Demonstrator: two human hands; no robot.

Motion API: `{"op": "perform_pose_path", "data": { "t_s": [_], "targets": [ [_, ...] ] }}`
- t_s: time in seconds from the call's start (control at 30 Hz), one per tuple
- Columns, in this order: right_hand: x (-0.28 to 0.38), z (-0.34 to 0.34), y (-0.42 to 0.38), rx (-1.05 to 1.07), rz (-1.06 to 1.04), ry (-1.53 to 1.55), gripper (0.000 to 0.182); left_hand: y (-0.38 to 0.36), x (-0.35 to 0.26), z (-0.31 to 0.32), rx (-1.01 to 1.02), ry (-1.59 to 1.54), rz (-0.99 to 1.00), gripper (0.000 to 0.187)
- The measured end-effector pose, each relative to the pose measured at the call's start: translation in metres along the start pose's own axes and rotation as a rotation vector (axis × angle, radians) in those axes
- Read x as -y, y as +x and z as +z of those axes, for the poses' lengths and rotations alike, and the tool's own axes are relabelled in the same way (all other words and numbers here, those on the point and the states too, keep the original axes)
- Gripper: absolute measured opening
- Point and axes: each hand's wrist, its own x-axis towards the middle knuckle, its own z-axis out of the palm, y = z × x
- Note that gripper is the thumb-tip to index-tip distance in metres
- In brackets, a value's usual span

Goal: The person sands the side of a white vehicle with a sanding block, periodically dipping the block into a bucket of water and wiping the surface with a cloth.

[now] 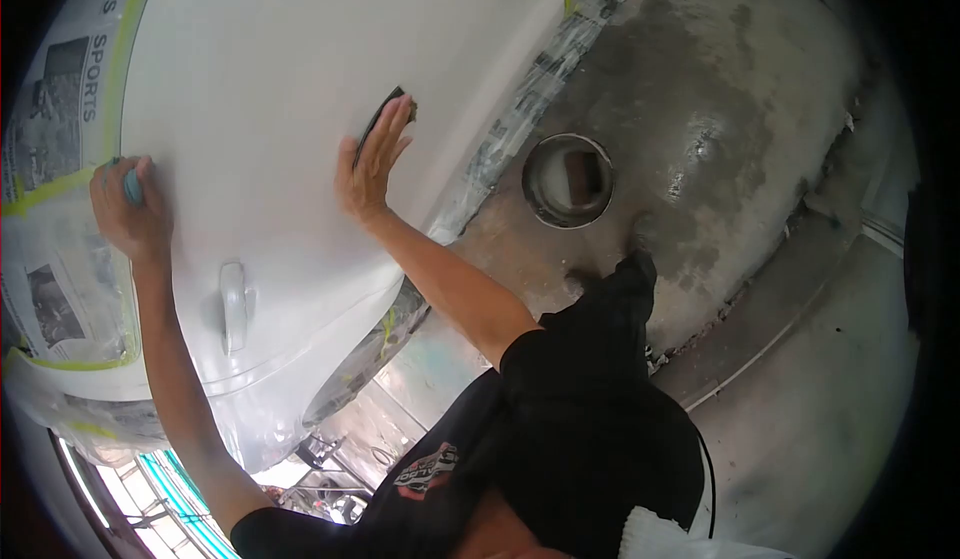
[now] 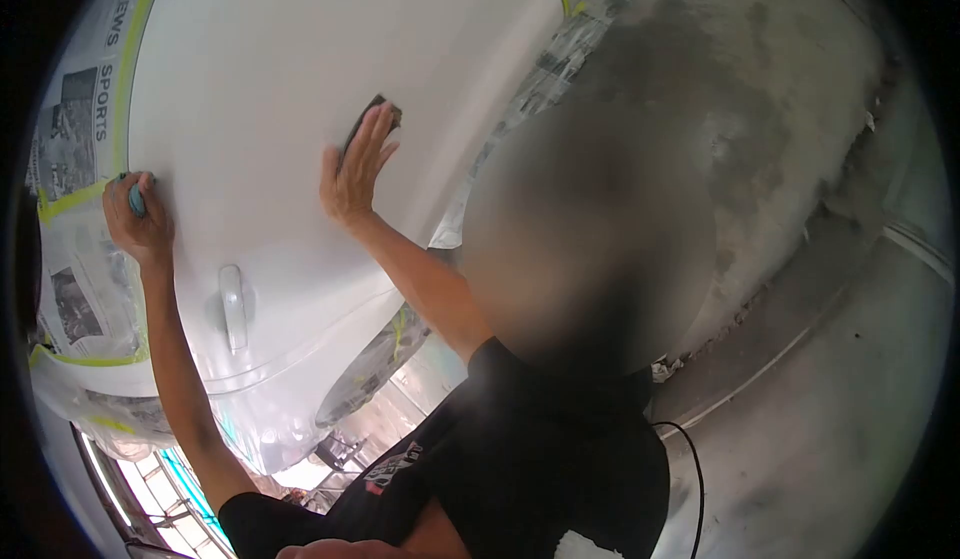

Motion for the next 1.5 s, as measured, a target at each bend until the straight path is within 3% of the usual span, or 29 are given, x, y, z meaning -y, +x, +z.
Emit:
{"op": "perform_pose_path", "data": {
  "t_s": [0.07, 0.23, 0.33, 0.43, 0.47, 0.7, 0.8, 0.87, 0.9, 0.97, 1.1, 1.2, 1.3, 1.4, 1.5],
  "targets": [
    [-0.008, 0.001, 0.018, -0.01, 0.005, -0.007, 0.081, 0.001, 0.003, 0.002, -0.006, 0.008, 0.004, 0.013],
    [0.012, -0.056, 0.264, -0.204, 0.138, 0.02, 0.071, 0.0, 0.003, 0.002, 0.011, -0.02, -0.01, 0.017],
    [0.006, -0.045, 0.176, -0.132, -0.009, 0.082, 0.075, 0.0, 0.007, 0.001, 0.028, 0.012, 0.0, 0.017],
    [-0.025, -0.001, 0.015, -0.052, 0.088, -0.014, 0.076, 0.006, -0.005, -0.002, 0.001, 0.052, 0.045, 0.013],
    [-0.032, 0.005, -0.004, -0.015, 0.08, -0.012, 0.077, 0.009, -0.008, -0.002, -0.015, 0.056, 0.05, 0.014],
    [-0.001, -0.064, 0.26, -0.231, 0.129, 0.022, 0.072, 0.01, 0.0, 0.0, 0.003, -0.016, 0.123, 0.017],
    [-0.022, -0.048, 0.189, -0.132, -0.007, -0.001, 0.075, 0.007, -0.004, -0.004, 0.005, -0.025, 0.093, 0.018],
    [-0.025, -0.023, 0.093, -0.08, 0.007, -0.101, 0.075, 0.005, -0.005, -0.003, 0.006, -0.014, 0.066, 0.018],
    [-0.028, -0.025, 0.093, -0.082, -0.015, -0.106, 0.075, 0.001, -0.003, -0.003, 0.013, 0.006, 0.06, 0.017],
    [-0.033, -0.024, 0.102, -0.087, -0.063, -0.117, 0.076, 0.003, -0.002, -0.004, 0.014, 0.014, 0.059, 0.017],
    [-0.006, -0.075, 0.27, -0.175, 0.022, 0.11, 0.072, 0.001, -0.002, -0.002, 0.029, -0.043, 0.038, 0.019],
    [-0.013, -0.084, 0.279, -0.191, -0.057, 0.127, 0.07, 0.004, -0.006, -0.004, 0.035, -0.056, -0.004, 0.021],
    [0.016, -0.076, 0.288, -0.24, 0.038, 0.195, 0.069, 0.002, -0.005, -0.004, 0.027, -0.016, -0.011, 0.022],
    [0.085, -0.063, 0.271, -0.166, -0.461, -0.02, 0.069, 0.007, -0.005, -0.003, 0.033, -0.01, 0.022, 0.022],
    [0.07, -0.083, 0.274, -0.081, -0.624, -0.13, 0.071, -0.004, -0.001, -0.003, 0.038, -0.048, -0.003, 0.022]
  ]
}}
